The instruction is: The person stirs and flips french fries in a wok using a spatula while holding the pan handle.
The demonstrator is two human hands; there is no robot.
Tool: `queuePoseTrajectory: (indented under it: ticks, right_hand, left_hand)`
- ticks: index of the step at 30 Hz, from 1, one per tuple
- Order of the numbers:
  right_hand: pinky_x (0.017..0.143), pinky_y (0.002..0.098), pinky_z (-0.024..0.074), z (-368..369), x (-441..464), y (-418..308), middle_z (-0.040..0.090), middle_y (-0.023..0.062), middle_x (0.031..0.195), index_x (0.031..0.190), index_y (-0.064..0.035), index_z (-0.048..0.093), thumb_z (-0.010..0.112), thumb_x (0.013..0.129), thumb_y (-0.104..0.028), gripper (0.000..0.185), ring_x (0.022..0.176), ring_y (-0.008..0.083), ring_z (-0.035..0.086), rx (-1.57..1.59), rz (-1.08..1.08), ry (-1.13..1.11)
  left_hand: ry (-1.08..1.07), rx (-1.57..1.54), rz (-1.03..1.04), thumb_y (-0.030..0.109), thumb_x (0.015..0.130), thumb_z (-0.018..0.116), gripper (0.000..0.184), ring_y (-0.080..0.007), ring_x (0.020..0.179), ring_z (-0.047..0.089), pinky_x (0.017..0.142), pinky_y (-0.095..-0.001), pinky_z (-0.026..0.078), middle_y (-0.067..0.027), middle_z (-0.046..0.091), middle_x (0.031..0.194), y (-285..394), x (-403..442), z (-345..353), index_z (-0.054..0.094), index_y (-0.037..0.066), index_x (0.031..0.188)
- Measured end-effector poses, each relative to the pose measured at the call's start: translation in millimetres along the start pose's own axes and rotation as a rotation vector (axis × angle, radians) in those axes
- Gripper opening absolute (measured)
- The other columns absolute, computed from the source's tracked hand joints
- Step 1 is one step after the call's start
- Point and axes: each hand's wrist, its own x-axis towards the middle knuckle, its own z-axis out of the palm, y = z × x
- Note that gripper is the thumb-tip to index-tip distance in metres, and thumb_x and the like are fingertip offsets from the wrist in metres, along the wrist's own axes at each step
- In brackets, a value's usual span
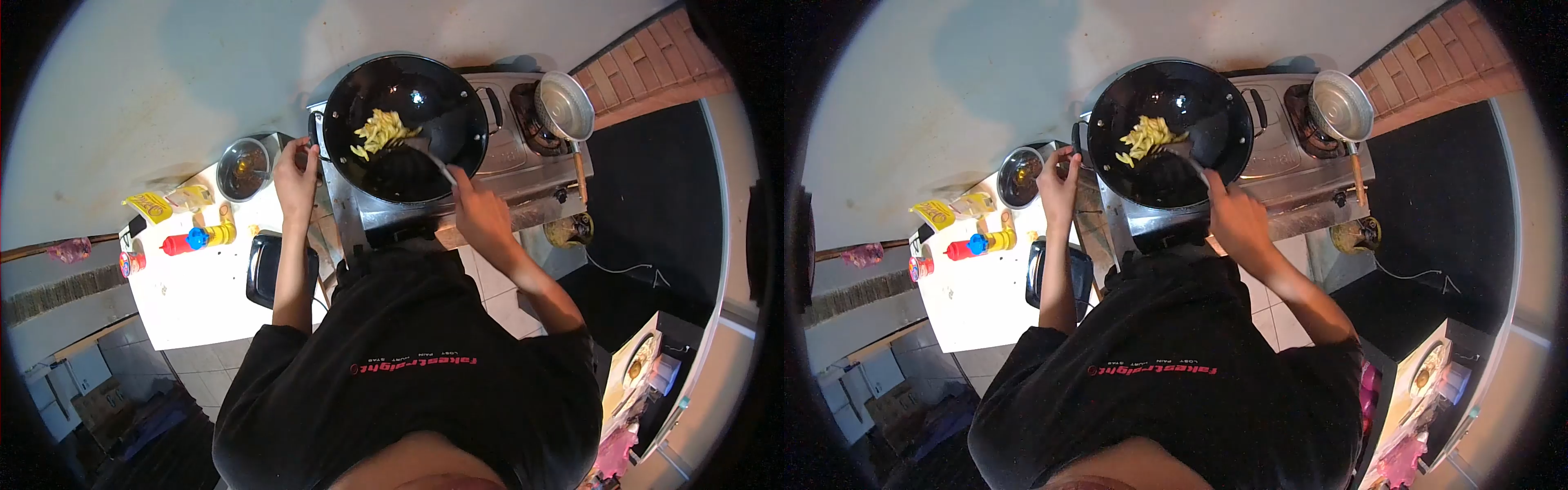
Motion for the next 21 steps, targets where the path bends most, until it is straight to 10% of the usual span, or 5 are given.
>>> queuePoseTrajectory:
  ticks: [21]
  right_hand:
    - [0.070,0.0545,0.0506,4,27,-22,0.067,0.0264,0.081,0.123,-0.0067,0.057,0.054,0.096,-0.010,0.027,0.081,0.0457,0.067,0.291,-0.026,0.256]
  left_hand:
    - [-0.006,0.013,-0.035,0.015,0.094,0.067,0.023,-0.0180,0.066,0.062,0.063,-0.0309,0.049,-0.0120,0.070,0.083,6,1,-2,0.069,-0.001,0.109]
